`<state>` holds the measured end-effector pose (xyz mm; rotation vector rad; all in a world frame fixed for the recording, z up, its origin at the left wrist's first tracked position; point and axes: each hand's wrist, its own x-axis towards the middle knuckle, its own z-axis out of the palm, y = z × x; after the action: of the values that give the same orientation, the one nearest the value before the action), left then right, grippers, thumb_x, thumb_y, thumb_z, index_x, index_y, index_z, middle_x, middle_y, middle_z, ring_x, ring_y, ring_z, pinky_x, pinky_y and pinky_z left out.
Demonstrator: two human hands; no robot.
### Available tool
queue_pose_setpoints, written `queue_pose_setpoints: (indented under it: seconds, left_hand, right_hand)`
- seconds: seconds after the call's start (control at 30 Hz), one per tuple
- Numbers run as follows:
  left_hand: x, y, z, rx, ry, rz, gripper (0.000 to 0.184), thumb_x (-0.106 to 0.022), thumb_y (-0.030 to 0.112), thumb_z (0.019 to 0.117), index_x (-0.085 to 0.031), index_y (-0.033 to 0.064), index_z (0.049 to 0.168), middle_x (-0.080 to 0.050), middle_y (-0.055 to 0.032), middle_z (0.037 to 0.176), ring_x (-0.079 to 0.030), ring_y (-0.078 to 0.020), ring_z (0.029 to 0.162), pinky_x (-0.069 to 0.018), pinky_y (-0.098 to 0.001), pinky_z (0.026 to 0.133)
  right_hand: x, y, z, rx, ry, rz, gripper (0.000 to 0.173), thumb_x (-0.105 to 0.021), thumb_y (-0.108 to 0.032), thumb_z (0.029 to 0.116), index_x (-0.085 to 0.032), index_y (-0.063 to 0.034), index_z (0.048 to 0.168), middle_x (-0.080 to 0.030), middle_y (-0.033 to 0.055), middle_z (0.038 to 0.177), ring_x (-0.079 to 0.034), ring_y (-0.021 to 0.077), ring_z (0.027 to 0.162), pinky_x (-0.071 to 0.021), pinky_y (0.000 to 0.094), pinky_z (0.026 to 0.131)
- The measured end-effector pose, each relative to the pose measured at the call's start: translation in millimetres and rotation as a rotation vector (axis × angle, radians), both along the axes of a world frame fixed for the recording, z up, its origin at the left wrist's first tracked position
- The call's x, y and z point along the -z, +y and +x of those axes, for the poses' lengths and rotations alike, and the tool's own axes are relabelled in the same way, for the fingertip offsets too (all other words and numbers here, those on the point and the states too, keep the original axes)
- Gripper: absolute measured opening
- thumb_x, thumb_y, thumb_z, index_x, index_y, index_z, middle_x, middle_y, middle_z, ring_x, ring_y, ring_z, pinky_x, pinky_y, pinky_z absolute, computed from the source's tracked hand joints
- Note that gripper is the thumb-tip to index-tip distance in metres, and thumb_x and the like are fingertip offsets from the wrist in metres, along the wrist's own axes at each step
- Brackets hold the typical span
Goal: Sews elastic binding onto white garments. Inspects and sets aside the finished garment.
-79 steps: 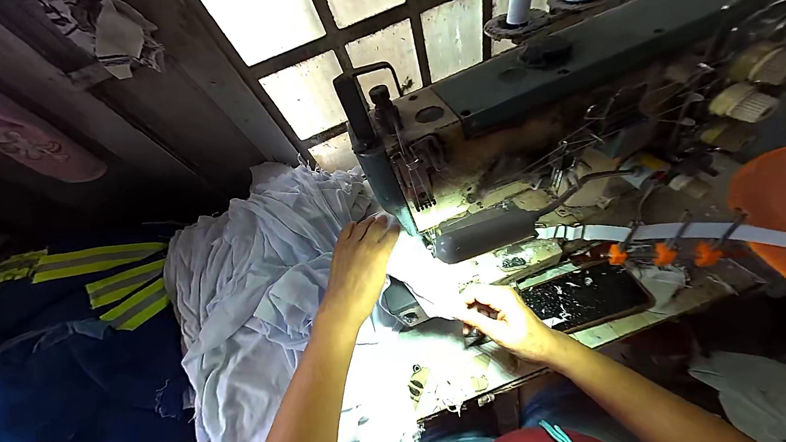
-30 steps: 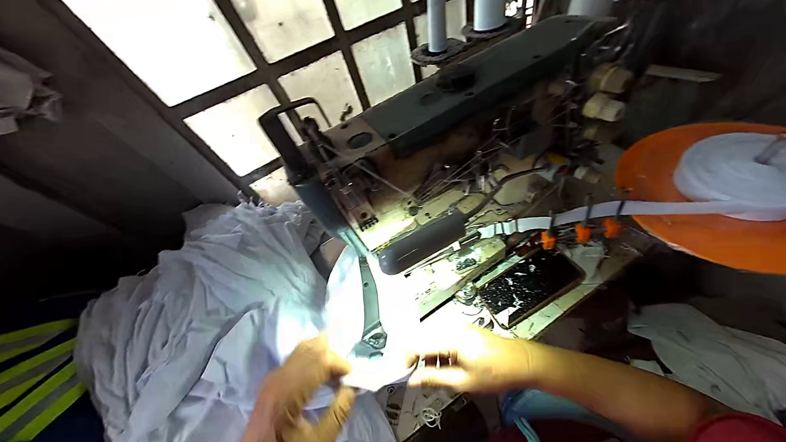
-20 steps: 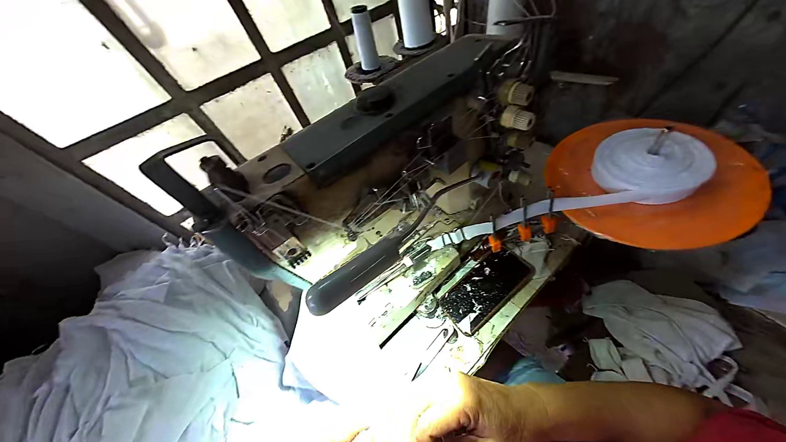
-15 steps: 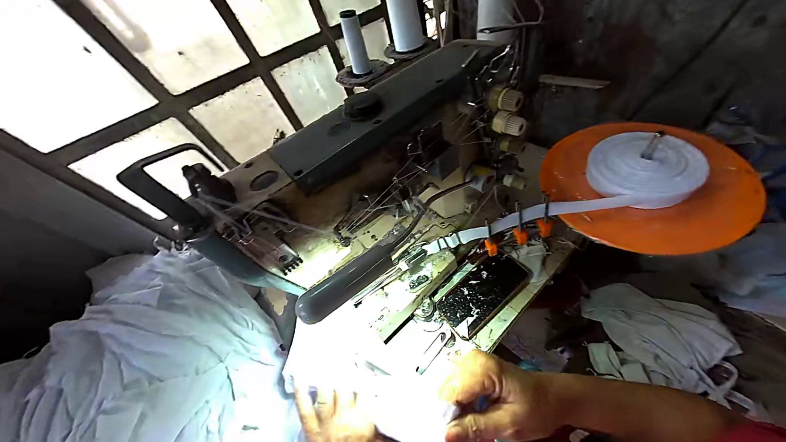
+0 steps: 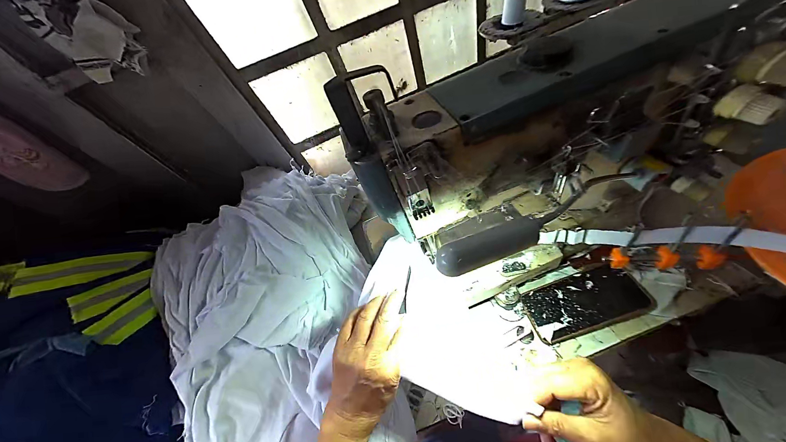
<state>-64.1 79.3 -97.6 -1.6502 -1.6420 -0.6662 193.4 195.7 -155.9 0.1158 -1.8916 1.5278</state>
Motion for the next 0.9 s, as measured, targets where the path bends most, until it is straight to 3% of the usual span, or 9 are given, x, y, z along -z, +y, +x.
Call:
queue_pose_setpoints:
  seconds: [0.17, 0.33, 0.4, 0.47, 0.57, 0.63, 0.73, 0.83, 0.9]
  left_hand:
    - [-15.0, 20.0, -15.4, -0.035, -0.013, 0.036, 0.029, -0.052, 0.013, 0.1013, -0.073, -0.0028, 0.111, -0.076, -0.0175, 0.102, -0.072, -0.0305, 0.094, -0.0542, -0.0365, 0.087]
    - [-12.2, 40.0, -45.0, -0.027, 0.095, 0.026, 0.020, -0.054, -0.001, 0.0941, -0.074, 0.0021, 0.092, -0.075, -0.0179, 0.109, -0.072, -0.0338, 0.095, -0.0556, -0.0429, 0.084]
    - [-15.6, 38.6, -51.2, -0.069, -0.040, -0.120, 0.021, -0.062, -0.005, 0.0824, -0.073, -0.0013, 0.101, -0.068, -0.0246, 0.126, -0.070, -0.0421, 0.103, -0.0564, -0.0524, 0.083]
    - [-27.6, 34.0, -55.6, -0.092, -0.333, -0.377, 0.063, -0.073, -0.007, 0.0663, -0.062, -0.0055, 0.128, -0.050, -0.0292, 0.147, -0.064, -0.0492, 0.114, -0.0545, -0.0629, 0.087]
    - [-46.1, 26.7, -65.5, -0.052, -0.607, -0.602, 0.066, -0.074, -0.002, 0.0756, -0.057, 0.0018, 0.139, -0.063, -0.0236, 0.130, -0.065, -0.0397, 0.114, -0.0513, -0.0602, 0.096]
    - [-51.4, 24.6, -68.8, -0.047, -0.478, -0.513, 0.039, -0.071, -0.006, 0.0776, -0.070, 0.0001, 0.116, -0.071, -0.0203, 0.108, -0.069, -0.0384, 0.099, -0.0544, -0.0614, 0.085]
    - [-47.6, 28.5, -73.8, -0.067, -0.088, -0.193, 0.025, -0.068, -0.006, 0.0758, -0.071, -0.0019, 0.100, -0.070, -0.0228, 0.104, -0.068, -0.0436, 0.098, -0.0527, -0.0594, 0.081]
    - [-40.3, 33.1, -76.1, -0.133, 0.080, -0.035, 0.020, -0.062, -0.002, 0.0875, -0.070, -0.0012, 0.106, -0.068, -0.0249, 0.110, -0.064, -0.0443, 0.105, -0.0481, -0.0552, 0.087]
    - [-44.6, 30.3, -61.8, -0.182, -0.063, -0.201, 0.042, -0.068, -0.011, 0.0807, -0.067, -0.0038, 0.122, -0.062, -0.0310, 0.126, -0.057, -0.0526, 0.121, -0.0431, -0.0668, 0.096]
  right_hand:
    - [-1.0, 13.7, -20.7, 0.078, -0.036, 0.044, 0.022, -0.067, -0.014, 0.0981, -0.071, 0.0007, 0.082, -0.071, 0.0035, 0.073, -0.066, -0.0004, 0.068, -0.0540, 0.0127, 0.067]
    - [-0.9, 23.4, -46.0, 0.065, -0.038, -0.049, 0.019, -0.067, -0.010, 0.0978, -0.071, 0.0018, 0.084, -0.071, 0.0036, 0.076, -0.066, 0.0013, 0.067, -0.0565, 0.0155, 0.065]
    - [-2.0, 27.0, -55.8, 0.051, -0.031, -0.076, 0.017, -0.067, -0.010, 0.0978, -0.072, 0.0015, 0.087, -0.071, 0.0039, 0.082, -0.067, 0.0023, 0.070, -0.0579, 0.0173, 0.065]
    - [-5.1, 31.0, -65.1, 0.055, -0.031, -0.086, 0.014, -0.066, -0.008, 0.0979, -0.072, 0.0022, 0.090, -0.071, 0.0045, 0.087, -0.067, 0.0029, 0.071, -0.0589, 0.0183, 0.066]
    - [-7.5, 36.2, -78.0, 0.106, -0.049, -0.098, 0.014, -0.066, -0.008, 0.0967, -0.072, 0.0028, 0.090, -0.071, 0.0025, 0.083, -0.066, 0.0016, 0.069, -0.0586, 0.0183, 0.065]
    - [-9.5, 37.6, -85.5, 0.154, -0.046, -0.097, 0.014, -0.067, -0.009, 0.0962, -0.072, 0.0027, 0.090, -0.071, 0.0013, 0.080, -0.066, 0.0016, 0.067, -0.0585, 0.0185, 0.064]
    - [-11.9, 39.0, -94.4, 0.201, -0.038, -0.106, 0.012, -0.067, -0.008, 0.0955, -0.071, 0.0025, 0.090, -0.071, 0.0003, 0.078, -0.067, 0.0021, 0.066, -0.0589, 0.0190, 0.064]
    - [-12.5, 40.7, -102.4, 0.252, -0.054, -0.110, 0.013, -0.066, -0.007, 0.0957, -0.071, 0.0029, 0.090, -0.071, -0.0011, 0.074, -0.066, 0.0007, 0.063, -0.0578, 0.0177, 0.062]
    - [-11.5, 42.2, -106.2, 0.275, -0.058, -0.115, 0.014, -0.065, -0.008, 0.0966, -0.072, 0.0032, 0.091, -0.069, -0.0017, 0.072, -0.064, -0.0002, 0.059, -0.0565, 0.0168, 0.059]
